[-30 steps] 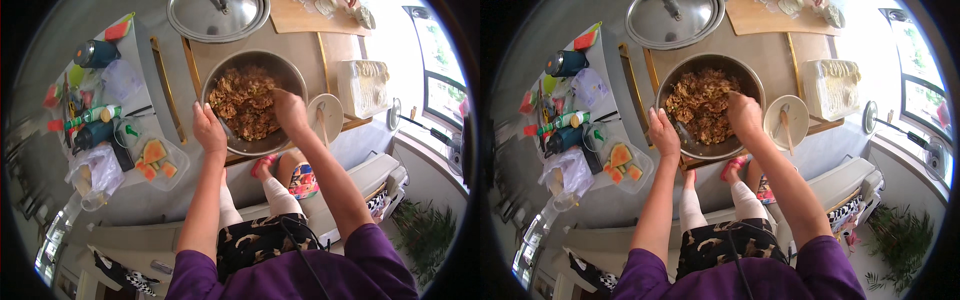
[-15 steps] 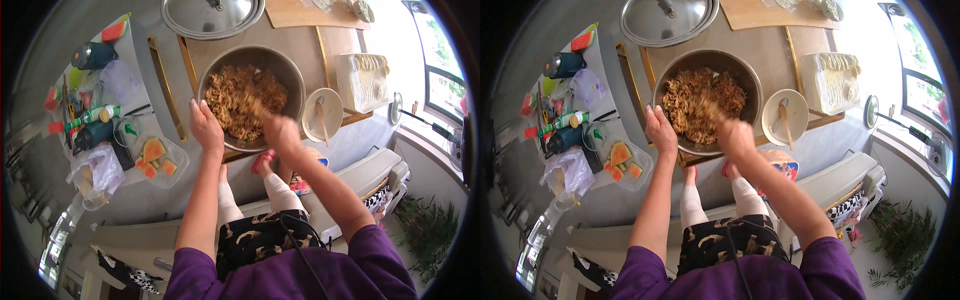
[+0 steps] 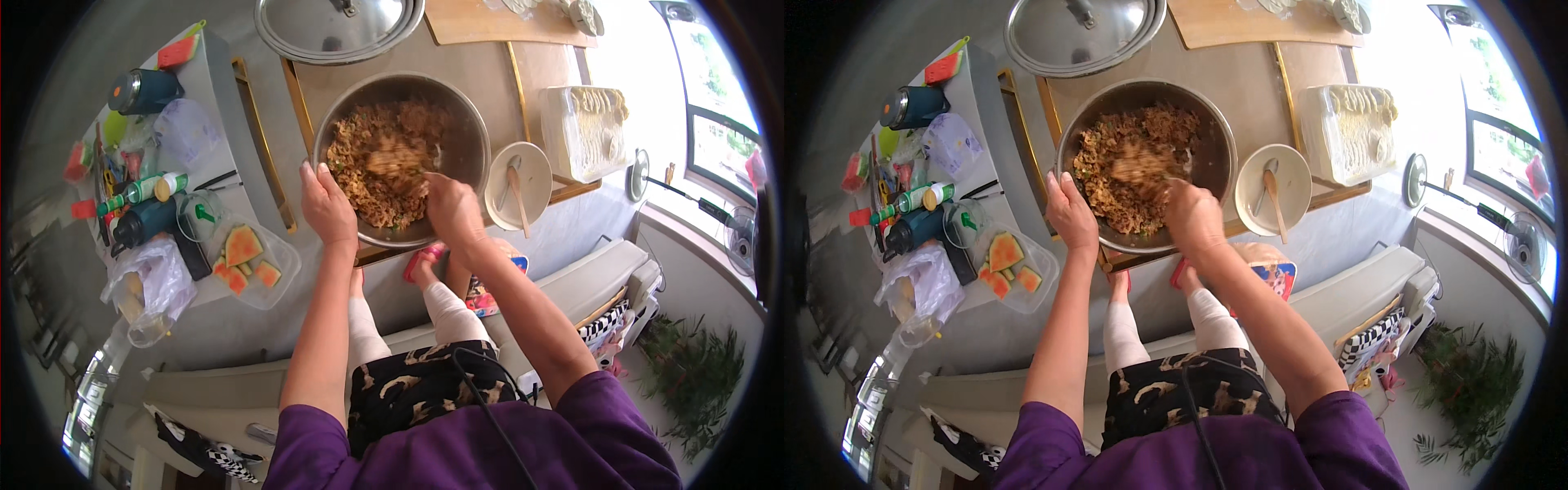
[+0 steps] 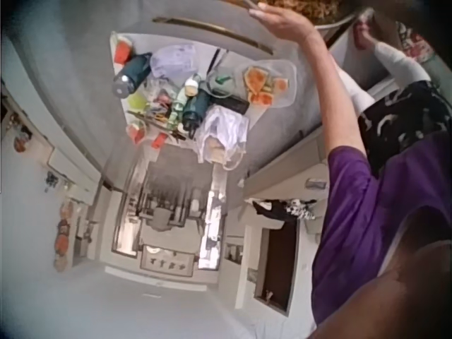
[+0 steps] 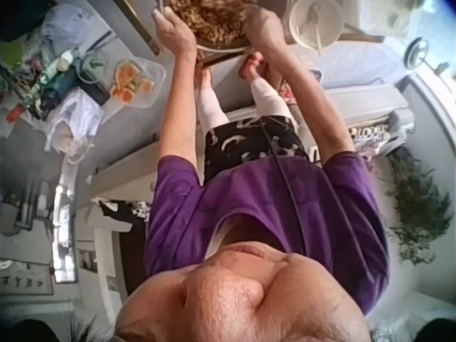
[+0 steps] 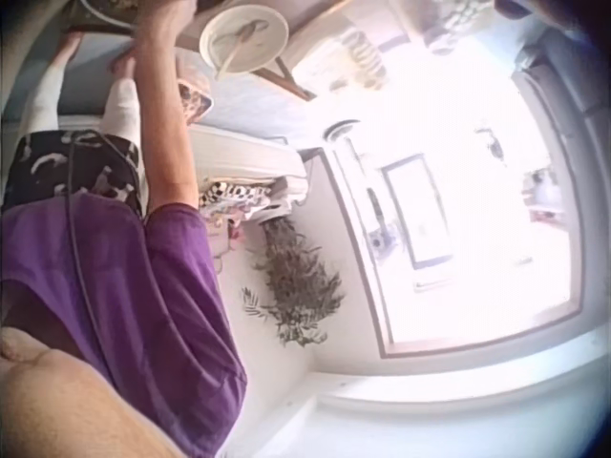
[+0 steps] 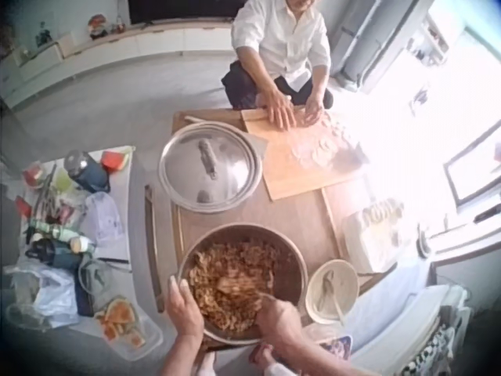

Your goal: The person carries a metal bowl to the living room table, mixes meat filling in the bowl, transfers some into a small bowl with a spoon, and then fills and folds dough wrappers into dumplings.

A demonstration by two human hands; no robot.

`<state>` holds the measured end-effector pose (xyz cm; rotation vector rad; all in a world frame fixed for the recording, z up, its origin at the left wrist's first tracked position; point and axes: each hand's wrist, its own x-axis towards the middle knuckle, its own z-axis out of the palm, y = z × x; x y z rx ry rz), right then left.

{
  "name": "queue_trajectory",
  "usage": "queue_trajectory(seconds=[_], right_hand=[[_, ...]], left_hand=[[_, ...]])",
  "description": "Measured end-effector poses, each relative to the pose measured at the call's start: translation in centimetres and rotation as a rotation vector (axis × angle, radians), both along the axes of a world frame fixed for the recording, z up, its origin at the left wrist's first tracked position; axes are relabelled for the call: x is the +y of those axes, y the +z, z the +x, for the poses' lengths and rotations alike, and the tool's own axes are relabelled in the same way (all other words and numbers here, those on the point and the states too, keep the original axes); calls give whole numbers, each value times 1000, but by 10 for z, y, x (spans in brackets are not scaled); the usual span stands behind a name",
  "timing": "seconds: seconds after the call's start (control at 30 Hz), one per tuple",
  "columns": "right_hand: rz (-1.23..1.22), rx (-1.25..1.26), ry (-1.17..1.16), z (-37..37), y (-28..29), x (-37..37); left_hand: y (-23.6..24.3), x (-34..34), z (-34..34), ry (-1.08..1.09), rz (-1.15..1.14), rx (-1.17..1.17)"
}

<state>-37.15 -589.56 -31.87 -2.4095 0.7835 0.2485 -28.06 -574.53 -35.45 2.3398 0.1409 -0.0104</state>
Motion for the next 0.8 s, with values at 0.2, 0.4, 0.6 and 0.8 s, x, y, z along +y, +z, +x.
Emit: queue_trajectory(seconds=[0.2,0.4,0.6,0.8], right_hand=[[61,-54,196,-5,44,34],[-6,271,435,-5,16,30],[-240,59,445,28,37,-54],[-351,62,445,38,34,-80]], left_hand=[[-12,10,-2,5,55,-76],[-14,7,-1,-18,50,-127],[-10,10,0,3,35,-105],[-12,8,0,-26,20,-87]])
